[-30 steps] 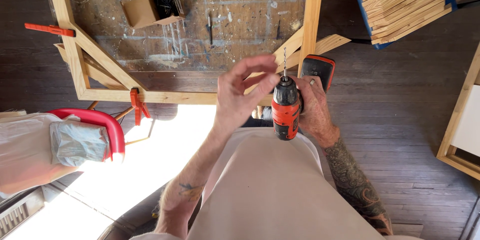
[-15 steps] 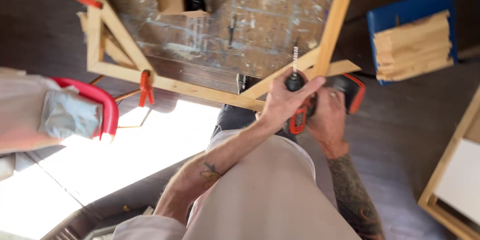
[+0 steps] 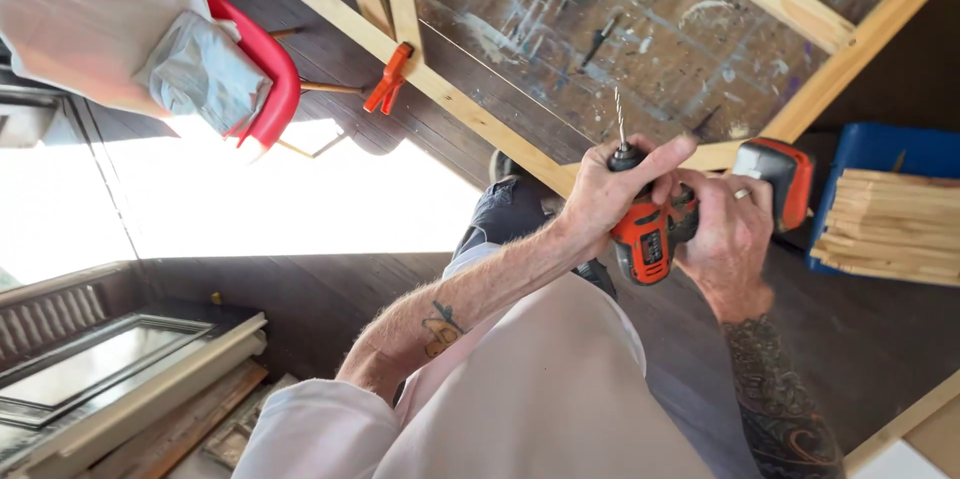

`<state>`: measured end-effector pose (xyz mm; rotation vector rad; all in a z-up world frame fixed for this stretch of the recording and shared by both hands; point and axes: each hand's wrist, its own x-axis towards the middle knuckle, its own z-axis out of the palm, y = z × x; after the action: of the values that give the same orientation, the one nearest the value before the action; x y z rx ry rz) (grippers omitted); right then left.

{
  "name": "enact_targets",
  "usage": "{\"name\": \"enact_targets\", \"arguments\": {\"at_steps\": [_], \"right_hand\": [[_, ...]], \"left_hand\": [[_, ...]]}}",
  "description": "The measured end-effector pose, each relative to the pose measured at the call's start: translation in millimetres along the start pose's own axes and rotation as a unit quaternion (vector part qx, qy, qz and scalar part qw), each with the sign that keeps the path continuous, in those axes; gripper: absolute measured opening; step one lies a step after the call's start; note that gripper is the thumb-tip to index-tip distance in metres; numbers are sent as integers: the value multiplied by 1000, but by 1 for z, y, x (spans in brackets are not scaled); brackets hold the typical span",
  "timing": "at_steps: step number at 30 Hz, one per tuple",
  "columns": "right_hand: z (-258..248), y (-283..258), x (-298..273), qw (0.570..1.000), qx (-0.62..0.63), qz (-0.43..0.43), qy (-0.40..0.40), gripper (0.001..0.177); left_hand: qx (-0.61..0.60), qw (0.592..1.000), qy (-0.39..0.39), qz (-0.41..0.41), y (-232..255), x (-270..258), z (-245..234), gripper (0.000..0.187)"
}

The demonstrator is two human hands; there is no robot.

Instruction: Assembling a wooden frame using spring clamps and a power drill

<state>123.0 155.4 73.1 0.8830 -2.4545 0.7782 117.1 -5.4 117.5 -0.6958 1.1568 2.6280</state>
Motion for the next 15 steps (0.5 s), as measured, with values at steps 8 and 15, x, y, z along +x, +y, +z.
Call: {"name": "enact_targets", "arguments": {"at_steps": [8,15], "right_hand": [[39,-36,39,997,1,-82,-11,14],[121,-128,104,989,128,-63,-40,16]], "left_hand": [[90,982,-116,122,86,-35,-49,26],[59,963,-200,169,160,-30,-151,30]]}}
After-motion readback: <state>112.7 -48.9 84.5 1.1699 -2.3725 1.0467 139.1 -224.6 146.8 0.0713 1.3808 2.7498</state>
